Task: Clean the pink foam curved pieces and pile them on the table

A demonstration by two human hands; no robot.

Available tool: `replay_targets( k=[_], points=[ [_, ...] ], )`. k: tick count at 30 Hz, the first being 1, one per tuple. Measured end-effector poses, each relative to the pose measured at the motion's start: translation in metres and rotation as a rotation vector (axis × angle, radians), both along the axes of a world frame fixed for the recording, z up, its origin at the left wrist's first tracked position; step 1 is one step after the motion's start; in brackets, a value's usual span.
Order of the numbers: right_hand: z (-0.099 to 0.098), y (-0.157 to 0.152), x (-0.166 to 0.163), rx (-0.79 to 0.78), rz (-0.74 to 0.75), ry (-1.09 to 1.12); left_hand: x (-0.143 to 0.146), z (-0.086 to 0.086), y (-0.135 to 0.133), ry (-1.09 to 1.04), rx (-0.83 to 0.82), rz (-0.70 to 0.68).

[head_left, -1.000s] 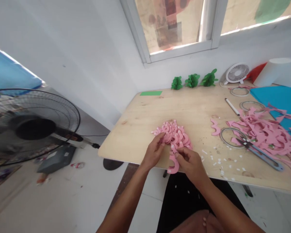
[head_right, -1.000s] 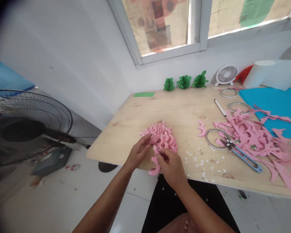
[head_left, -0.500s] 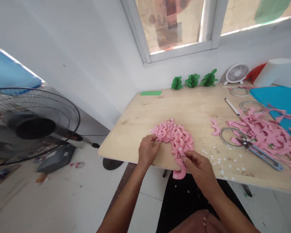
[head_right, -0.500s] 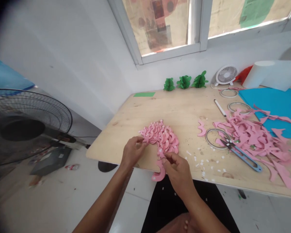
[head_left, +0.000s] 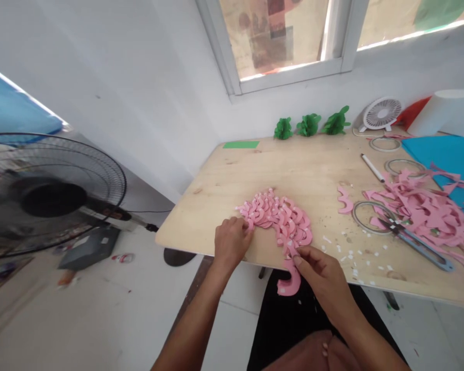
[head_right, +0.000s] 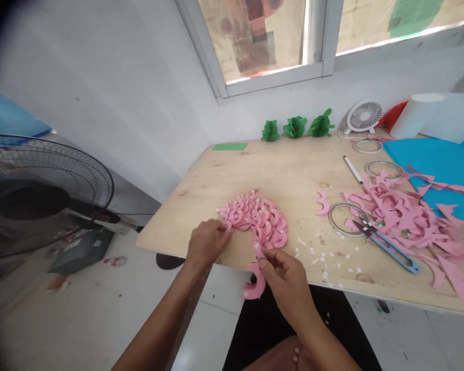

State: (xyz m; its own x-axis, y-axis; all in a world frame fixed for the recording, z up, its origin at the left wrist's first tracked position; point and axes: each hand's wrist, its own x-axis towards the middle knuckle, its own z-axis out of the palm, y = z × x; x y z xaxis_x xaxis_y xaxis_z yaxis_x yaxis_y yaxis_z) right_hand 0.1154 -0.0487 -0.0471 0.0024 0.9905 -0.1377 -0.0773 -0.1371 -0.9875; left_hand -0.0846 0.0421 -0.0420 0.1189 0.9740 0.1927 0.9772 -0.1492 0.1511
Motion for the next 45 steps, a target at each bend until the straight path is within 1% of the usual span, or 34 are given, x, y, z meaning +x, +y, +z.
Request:
replay_targets(
  k=[4,8,13,17,18,20,24,28,32,35,40,43,45],
  points=[
    [0.002,-0.001,-0.001,-0.002,0.014,0.013,-0.006,0.011,-0.002,0.087,0.013,-0.034],
    [0.003,-0.002,-0.001,-0.01,0.017,0.025,-0.014,0.015,-0.007,0.1,0.007,-0.079],
    [-0.004,-0.002,-0.003,-0.017,0.007,0.039,-0.02,0.015,-0.012,0.007,-0.053,-0.112],
    [-0.006,-0.002,-0.003,0.002,0.008,0.035,-0.025,0.014,-0.012,-0.127,-0.163,-0.17],
    [-0.005,-0.003,-0.003,0.006,0.011,0.03,-0.027,0.013,-0.01,-0.166,-0.188,-0.166],
    [-0.004,-0.003,-0.003,0.007,0.015,0.017,-0.031,0.01,-0.003,-0.246,-0.206,-0.089],
    [-0.001,-0.005,-0.002,0.015,0.023,-0.022,-0.04,0.0,0.021,-0.205,-0.157,0.015],
    [-0.002,-0.007,-0.003,0.026,0.028,-0.051,-0.045,-0.005,0.041,-0.162,-0.188,0.007],
    [-0.004,-0.007,-0.003,0.033,0.024,-0.06,-0.048,0.0,0.05,-0.165,-0.222,-0.023],
    [-0.004,-0.007,-0.004,0.037,0.025,-0.077,-0.048,0.008,0.049,-0.188,-0.177,-0.016],
    [0.0,-0.005,-0.006,0.045,0.04,-0.062,-0.04,0.02,0.037,-0.208,0.012,0.014],
    [0.002,-0.005,-0.007,0.042,0.044,-0.063,-0.033,0.019,0.031,-0.243,0.118,0.008],
    [0.003,-0.005,-0.007,0.038,0.041,-0.06,-0.03,0.015,0.029,-0.293,0.182,0.027]
  ],
)
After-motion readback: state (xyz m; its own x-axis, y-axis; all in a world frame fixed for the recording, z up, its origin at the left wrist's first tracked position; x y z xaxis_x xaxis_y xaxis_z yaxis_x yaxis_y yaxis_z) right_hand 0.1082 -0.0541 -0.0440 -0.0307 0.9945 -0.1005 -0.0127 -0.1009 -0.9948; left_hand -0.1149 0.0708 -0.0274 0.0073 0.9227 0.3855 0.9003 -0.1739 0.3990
